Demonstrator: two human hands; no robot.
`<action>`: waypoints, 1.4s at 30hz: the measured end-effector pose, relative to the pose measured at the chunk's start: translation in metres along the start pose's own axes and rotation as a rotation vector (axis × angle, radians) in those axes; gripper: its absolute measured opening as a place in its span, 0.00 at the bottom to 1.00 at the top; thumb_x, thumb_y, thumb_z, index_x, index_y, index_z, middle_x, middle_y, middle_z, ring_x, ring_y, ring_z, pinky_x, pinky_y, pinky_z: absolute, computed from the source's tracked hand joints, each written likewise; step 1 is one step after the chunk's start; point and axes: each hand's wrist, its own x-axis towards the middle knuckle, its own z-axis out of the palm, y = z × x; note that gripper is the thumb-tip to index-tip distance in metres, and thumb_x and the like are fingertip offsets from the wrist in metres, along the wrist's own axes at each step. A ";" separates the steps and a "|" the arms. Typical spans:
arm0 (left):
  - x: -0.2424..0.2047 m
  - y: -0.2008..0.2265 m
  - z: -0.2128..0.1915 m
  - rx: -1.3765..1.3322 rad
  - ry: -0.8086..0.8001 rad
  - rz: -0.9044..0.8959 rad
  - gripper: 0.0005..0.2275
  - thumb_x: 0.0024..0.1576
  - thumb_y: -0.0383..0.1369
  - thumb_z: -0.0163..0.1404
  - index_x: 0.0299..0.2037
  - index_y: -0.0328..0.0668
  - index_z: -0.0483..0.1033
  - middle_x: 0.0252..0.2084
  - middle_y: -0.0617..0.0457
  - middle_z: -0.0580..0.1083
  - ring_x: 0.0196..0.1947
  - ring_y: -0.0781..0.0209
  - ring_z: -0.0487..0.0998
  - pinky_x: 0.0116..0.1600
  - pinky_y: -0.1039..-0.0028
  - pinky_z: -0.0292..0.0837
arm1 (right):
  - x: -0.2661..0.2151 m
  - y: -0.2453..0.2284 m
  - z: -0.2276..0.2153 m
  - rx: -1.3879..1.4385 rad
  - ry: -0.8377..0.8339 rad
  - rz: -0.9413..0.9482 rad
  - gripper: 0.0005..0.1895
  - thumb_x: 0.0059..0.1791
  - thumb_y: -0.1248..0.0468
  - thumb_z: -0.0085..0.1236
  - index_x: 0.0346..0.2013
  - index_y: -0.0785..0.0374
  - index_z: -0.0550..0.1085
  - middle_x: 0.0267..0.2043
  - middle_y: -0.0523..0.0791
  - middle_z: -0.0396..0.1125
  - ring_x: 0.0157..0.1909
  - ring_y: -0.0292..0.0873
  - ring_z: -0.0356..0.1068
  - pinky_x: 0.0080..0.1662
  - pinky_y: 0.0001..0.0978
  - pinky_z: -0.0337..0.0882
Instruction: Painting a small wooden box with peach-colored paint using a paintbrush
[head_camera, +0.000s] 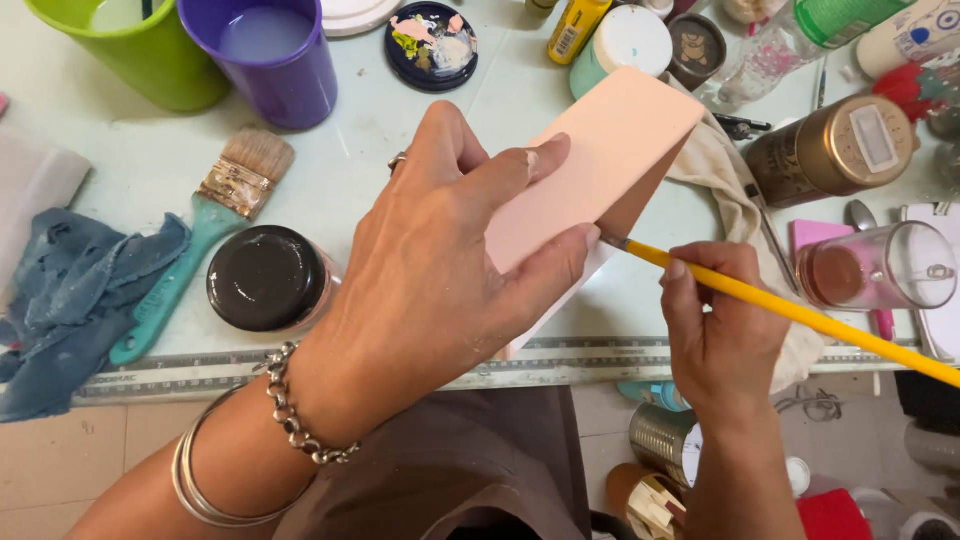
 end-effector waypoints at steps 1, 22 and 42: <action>0.000 -0.001 -0.001 -0.009 0.001 0.008 0.21 0.47 0.44 0.51 0.49 0.46 0.71 0.33 0.52 0.58 0.24 0.56 0.65 0.23 0.63 0.65 | -0.003 0.002 -0.003 -0.099 0.010 -0.023 0.07 0.53 0.65 0.42 0.38 0.68 0.65 0.28 0.46 0.61 0.25 0.39 0.58 0.32 0.27 0.59; -0.005 0.007 0.005 -0.010 0.019 0.063 0.19 0.47 0.42 0.52 0.47 0.44 0.71 0.33 0.49 0.57 0.26 0.49 0.64 0.20 0.59 0.64 | -0.027 0.004 -0.006 -0.153 0.085 -0.093 0.08 0.52 0.66 0.43 0.38 0.71 0.64 0.32 0.51 0.63 0.30 0.45 0.63 0.34 0.32 0.62; -0.007 0.012 0.006 -0.034 0.019 0.091 0.20 0.46 0.39 0.52 0.49 0.44 0.68 0.33 0.49 0.57 0.31 0.49 0.64 0.19 0.60 0.64 | -0.026 -0.021 0.015 0.005 0.163 0.092 0.06 0.53 0.67 0.41 0.38 0.70 0.63 0.27 0.48 0.64 0.20 0.36 0.59 0.27 0.24 0.61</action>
